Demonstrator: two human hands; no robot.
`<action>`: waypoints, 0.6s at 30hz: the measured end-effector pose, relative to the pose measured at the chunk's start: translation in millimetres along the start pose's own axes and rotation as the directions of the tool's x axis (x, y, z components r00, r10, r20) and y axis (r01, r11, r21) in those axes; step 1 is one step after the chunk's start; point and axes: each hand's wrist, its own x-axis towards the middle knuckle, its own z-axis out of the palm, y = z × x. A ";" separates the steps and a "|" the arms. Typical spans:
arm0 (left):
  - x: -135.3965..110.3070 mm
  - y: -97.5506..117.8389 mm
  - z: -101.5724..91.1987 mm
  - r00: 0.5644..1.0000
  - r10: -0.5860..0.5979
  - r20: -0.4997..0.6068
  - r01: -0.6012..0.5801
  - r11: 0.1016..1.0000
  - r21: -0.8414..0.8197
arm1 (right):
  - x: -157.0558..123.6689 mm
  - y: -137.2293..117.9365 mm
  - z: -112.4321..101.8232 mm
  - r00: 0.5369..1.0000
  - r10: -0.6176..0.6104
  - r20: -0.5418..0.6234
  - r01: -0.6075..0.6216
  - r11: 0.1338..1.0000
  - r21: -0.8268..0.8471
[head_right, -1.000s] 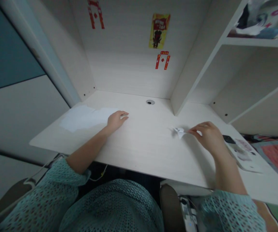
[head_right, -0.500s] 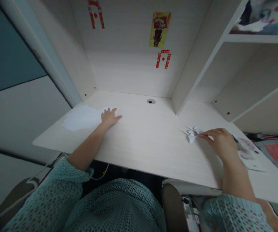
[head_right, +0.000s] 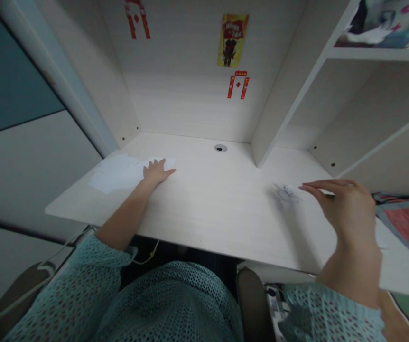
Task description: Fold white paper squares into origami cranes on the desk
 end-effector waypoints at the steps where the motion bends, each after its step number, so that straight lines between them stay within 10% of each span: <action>1: -0.2 0.6 -0.6 1.000 0.010 0.003 -0.010 1.000 -0.002 | 11.5 -18.7 -8.9 0.998 -0.027 -0.063 0.024 0.999 -0.042; 5: -1.5 3.4 -3.6 0.999 0.046 0.008 -0.046 0.999 -0.008 | 56.9 -99.2 -18.9 0.982 -0.188 -0.006 0.188 0.978 0.089; 10: -3.8 7.4 -2.6 0.992 0.127 -0.003 -0.127 0.992 -0.022 | 75.2 -176.2 38.5 0.940 -0.267 0.211 0.212 0.945 0.250; 18: -12.9 19.7 -0.1 0.941 0.321 -0.111 -0.337 0.923 -0.187 | 33.8 -213.0 127.1 0.906 -0.211 0.367 0.035 0.901 0.432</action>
